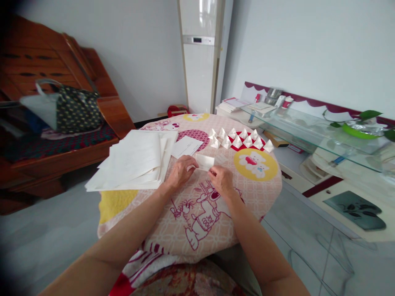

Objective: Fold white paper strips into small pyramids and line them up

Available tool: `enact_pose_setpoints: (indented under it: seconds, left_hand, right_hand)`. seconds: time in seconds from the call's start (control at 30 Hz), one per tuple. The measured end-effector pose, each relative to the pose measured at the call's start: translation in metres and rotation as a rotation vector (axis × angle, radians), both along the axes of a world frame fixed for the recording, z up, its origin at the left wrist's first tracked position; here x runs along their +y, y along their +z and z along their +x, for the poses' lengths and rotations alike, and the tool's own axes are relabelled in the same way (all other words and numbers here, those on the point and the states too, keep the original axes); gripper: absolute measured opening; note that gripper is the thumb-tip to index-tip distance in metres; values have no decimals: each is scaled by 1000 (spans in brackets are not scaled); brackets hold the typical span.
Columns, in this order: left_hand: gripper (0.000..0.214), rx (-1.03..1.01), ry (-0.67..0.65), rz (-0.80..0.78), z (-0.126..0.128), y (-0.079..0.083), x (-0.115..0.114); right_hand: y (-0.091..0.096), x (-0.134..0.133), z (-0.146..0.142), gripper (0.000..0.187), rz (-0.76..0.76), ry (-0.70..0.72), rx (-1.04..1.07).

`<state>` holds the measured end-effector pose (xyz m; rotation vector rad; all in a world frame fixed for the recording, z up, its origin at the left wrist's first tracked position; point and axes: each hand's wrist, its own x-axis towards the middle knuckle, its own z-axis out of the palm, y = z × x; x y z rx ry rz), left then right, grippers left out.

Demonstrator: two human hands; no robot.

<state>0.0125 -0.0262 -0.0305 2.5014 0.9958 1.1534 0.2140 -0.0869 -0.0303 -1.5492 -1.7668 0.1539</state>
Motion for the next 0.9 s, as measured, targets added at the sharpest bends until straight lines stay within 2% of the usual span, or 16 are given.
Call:
enact_pose_setpoints:
  seconds: [0.23,0.37,0.67,0.9]
  left_hand:
    - [22,175,-3,31,1,8,-6]
    - [22,236,-5,22,2,11,-9]
    - [27,217,-23,-13,3,6,-7]
    - [25,245,-10,-17,2,5,-4]
  right_hand:
    - [-1,-5,-5,20,-42,107,-238]
    - [0,-6,-7,20,-85,114,-257]
    - [5,-7,-9,15,-174,126,-272]
    - [5,-8,-9,13,-189,145,-265]
